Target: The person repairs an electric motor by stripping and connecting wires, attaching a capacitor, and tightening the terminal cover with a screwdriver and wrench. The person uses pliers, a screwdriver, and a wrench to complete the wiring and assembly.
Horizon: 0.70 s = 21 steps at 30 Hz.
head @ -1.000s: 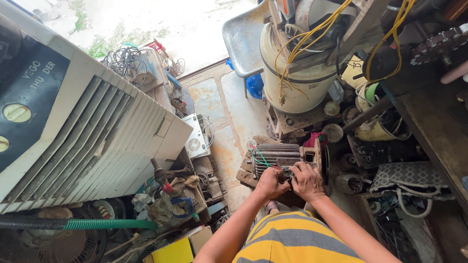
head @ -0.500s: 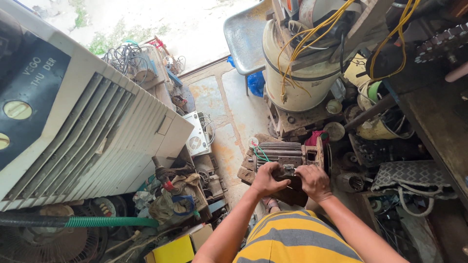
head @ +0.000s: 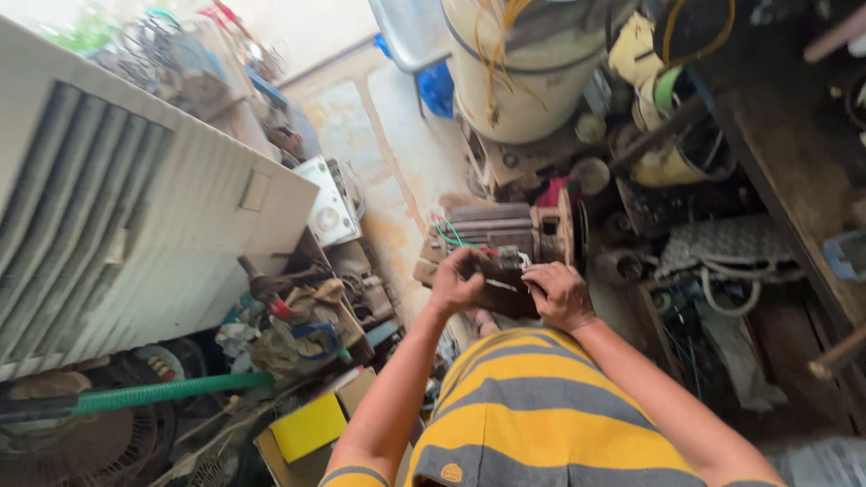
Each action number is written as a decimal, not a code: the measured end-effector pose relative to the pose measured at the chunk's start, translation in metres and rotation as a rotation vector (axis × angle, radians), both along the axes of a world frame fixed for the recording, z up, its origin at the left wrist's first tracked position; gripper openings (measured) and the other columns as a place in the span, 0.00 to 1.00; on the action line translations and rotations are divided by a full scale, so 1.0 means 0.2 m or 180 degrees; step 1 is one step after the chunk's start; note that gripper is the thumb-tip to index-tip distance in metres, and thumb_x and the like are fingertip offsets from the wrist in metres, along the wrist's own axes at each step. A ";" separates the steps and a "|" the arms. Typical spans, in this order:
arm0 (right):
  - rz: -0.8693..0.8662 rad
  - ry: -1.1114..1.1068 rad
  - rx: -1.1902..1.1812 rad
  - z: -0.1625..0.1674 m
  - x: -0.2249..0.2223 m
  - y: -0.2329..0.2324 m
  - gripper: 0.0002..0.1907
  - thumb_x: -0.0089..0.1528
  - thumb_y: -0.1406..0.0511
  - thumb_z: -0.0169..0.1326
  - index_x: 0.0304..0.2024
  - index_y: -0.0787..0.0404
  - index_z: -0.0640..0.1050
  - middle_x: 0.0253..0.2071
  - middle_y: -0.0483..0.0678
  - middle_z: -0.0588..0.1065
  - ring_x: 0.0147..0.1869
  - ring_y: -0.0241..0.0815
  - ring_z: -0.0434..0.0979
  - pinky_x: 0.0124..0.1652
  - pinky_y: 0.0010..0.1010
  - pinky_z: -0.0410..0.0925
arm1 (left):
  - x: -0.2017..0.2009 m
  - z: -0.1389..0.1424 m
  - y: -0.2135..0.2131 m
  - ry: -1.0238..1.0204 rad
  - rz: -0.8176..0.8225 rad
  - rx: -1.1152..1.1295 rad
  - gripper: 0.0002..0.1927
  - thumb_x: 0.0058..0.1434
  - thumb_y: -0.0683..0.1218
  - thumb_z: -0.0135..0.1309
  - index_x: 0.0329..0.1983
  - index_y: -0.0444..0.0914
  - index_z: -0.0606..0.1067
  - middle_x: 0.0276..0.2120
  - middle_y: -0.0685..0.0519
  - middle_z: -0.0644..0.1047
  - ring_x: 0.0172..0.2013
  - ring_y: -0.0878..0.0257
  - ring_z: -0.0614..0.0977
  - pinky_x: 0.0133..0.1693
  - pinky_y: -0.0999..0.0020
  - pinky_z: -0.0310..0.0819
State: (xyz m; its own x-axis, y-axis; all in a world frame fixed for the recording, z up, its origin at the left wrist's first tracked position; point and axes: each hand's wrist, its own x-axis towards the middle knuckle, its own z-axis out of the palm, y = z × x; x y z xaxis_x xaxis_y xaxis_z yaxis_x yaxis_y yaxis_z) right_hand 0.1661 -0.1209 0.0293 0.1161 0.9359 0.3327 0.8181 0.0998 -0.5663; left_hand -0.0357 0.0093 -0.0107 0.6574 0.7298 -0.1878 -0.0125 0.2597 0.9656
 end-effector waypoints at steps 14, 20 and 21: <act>0.0143 0.0971 -0.0888 0.26 -0.08 0.26 0.19 0.55 0.60 0.64 0.48 0.59 0.81 0.44 0.52 0.80 0.47 0.54 0.80 0.47 0.40 0.71 | -0.04 0.09 -0.01 -0.0154 -0.0159 0.0228 0.19 0.50 0.37 0.49 0.48 0.34 0.71 0.37 0.60 0.69 0.37 0.72 0.67 0.41 0.79 0.64; 0.0272 0.0661 -0.0843 0.21 -0.09 0.23 0.08 0.57 0.63 0.65 0.38 0.57 0.84 0.38 0.51 0.81 0.43 0.51 0.81 0.43 0.38 0.73 | -0.03 0.22 0.02 0.0548 -0.0270 0.1260 0.18 0.56 0.43 0.59 0.51 0.39 0.75 0.40 0.54 0.76 0.41 0.65 0.79 0.46 0.73 0.74; 0.0265 0.0618 -0.0803 0.21 -0.08 0.20 0.08 0.57 0.63 0.65 0.37 0.58 0.84 0.37 0.51 0.81 0.42 0.52 0.81 0.42 0.38 0.72 | -0.03 0.24 0.03 0.0659 -0.0289 0.1848 0.17 0.56 0.44 0.61 0.49 0.40 0.76 0.40 0.53 0.77 0.44 0.59 0.79 0.49 0.68 0.70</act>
State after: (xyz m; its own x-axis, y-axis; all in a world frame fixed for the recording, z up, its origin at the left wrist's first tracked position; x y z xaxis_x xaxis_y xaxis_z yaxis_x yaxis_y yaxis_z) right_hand 0.1497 -0.0804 0.0708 0.0741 0.9949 0.0681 0.6873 -0.0015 -0.7264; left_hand -0.0422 0.0161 0.0370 0.7141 0.6939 0.0927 0.1877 -0.3173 0.9296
